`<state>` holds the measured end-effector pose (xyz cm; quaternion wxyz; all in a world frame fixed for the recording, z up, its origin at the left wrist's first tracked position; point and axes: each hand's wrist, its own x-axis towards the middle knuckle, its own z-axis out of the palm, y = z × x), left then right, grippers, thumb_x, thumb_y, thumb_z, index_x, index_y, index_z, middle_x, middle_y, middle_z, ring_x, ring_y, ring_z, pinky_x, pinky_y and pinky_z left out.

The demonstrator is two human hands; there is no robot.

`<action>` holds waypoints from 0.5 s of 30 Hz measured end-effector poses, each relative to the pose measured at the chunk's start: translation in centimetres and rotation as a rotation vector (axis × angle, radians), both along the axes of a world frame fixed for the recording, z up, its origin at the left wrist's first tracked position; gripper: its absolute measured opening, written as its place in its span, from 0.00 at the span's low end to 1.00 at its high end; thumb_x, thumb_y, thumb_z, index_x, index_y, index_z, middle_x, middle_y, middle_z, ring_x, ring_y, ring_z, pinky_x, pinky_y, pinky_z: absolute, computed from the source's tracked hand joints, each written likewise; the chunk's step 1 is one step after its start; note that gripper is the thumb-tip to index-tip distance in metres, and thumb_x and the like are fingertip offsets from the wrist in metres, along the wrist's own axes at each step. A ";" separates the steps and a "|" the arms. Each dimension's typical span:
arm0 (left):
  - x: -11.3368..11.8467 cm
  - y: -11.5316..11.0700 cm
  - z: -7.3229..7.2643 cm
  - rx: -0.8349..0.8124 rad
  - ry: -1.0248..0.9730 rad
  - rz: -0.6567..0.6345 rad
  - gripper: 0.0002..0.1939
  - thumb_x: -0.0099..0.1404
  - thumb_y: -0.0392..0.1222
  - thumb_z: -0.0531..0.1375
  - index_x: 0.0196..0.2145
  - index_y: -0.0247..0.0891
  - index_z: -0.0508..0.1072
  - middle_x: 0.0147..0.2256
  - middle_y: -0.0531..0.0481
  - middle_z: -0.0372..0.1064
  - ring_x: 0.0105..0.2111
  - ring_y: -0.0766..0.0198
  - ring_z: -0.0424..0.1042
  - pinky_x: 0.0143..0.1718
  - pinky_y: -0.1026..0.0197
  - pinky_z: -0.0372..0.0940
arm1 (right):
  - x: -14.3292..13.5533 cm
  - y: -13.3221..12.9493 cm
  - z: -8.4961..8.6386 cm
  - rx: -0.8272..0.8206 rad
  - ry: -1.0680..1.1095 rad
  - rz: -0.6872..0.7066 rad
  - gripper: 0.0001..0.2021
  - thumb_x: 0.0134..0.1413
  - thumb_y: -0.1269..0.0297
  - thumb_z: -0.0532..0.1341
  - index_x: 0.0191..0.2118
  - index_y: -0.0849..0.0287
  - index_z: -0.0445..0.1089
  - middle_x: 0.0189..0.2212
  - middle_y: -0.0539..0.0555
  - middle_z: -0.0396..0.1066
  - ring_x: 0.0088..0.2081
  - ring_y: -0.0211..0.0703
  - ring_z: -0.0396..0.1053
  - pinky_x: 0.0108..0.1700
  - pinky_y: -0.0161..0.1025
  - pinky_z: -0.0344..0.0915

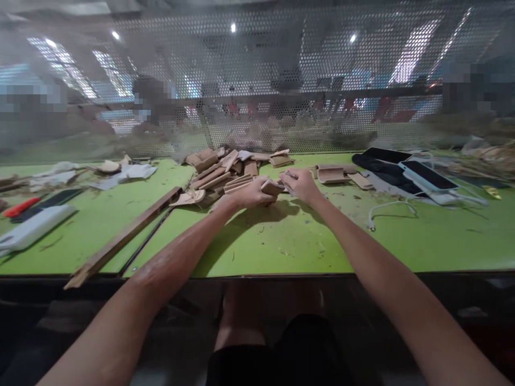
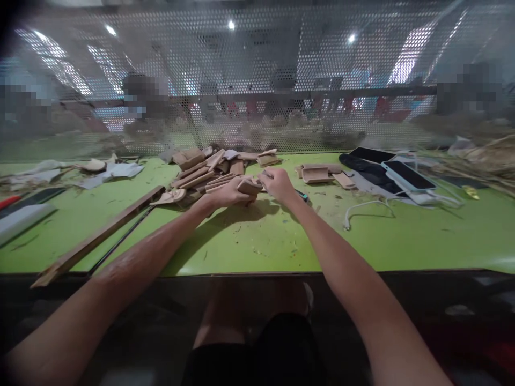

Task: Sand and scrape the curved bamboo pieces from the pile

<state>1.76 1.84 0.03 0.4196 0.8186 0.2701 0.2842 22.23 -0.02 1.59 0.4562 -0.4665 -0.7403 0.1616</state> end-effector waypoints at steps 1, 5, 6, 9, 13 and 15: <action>0.0 -0.1 -0.2 -0.011 -0.010 0.033 0.14 0.56 0.40 0.65 0.40 0.33 0.72 0.30 0.50 0.72 0.28 0.65 0.70 0.32 0.63 0.66 | 0.0 0.2 -0.2 0.009 0.023 -0.032 0.17 0.58 0.59 0.59 0.21 0.54 0.55 0.21 0.46 0.54 0.28 0.38 0.53 0.34 0.41 0.50; -0.2 -0.6 -0.4 -0.065 -0.068 0.161 0.24 0.60 0.45 0.65 0.53 0.36 0.71 0.41 0.46 0.75 0.40 0.59 0.74 0.41 0.60 0.68 | 0.0 0.4 -0.6 0.003 0.113 -0.112 0.16 0.58 0.56 0.58 0.23 0.54 0.57 0.22 0.47 0.58 0.29 0.39 0.54 0.35 0.41 0.52; -0.2 -0.7 -0.2 -0.068 -0.081 0.175 0.27 0.60 0.46 0.66 0.56 0.38 0.70 0.44 0.45 0.74 0.44 0.57 0.74 0.45 0.60 0.68 | 0.0 0.4 -0.7 -0.018 0.122 -0.108 0.16 0.58 0.56 0.58 0.23 0.55 0.58 0.22 0.48 0.59 0.29 0.39 0.55 0.35 0.41 0.52; -0.5 -1.0 0.4 -0.092 -0.109 0.152 0.36 0.57 0.47 0.70 0.62 0.41 0.68 0.52 0.43 0.72 0.54 0.53 0.71 0.53 0.59 0.66 | -0.2 0.4 -0.9 -0.074 0.102 -0.093 0.15 0.57 0.54 0.58 0.23 0.55 0.59 0.22 0.48 0.60 0.28 0.40 0.56 0.34 0.41 0.52; -0.9 -0.6 0.9 -0.111 -0.090 0.047 0.42 0.52 0.46 0.75 0.62 0.40 0.68 0.55 0.42 0.71 0.57 0.51 0.70 0.56 0.56 0.66 | -0.4 0.4 -1.2 -0.086 0.075 -0.086 0.15 0.56 0.54 0.58 0.22 0.54 0.59 0.22 0.48 0.61 0.28 0.40 0.57 0.34 0.41 0.53; -1.2 -0.1 0.7 -0.097 -0.089 0.011 0.41 0.49 0.45 0.76 0.59 0.37 0.70 0.50 0.42 0.72 0.54 0.52 0.72 0.55 0.55 0.66 | -0.4 0.4 -1.2 -0.076 0.063 -0.090 0.16 0.56 0.54 0.59 0.21 0.54 0.58 0.22 0.49 0.62 0.29 0.41 0.58 0.35 0.41 0.53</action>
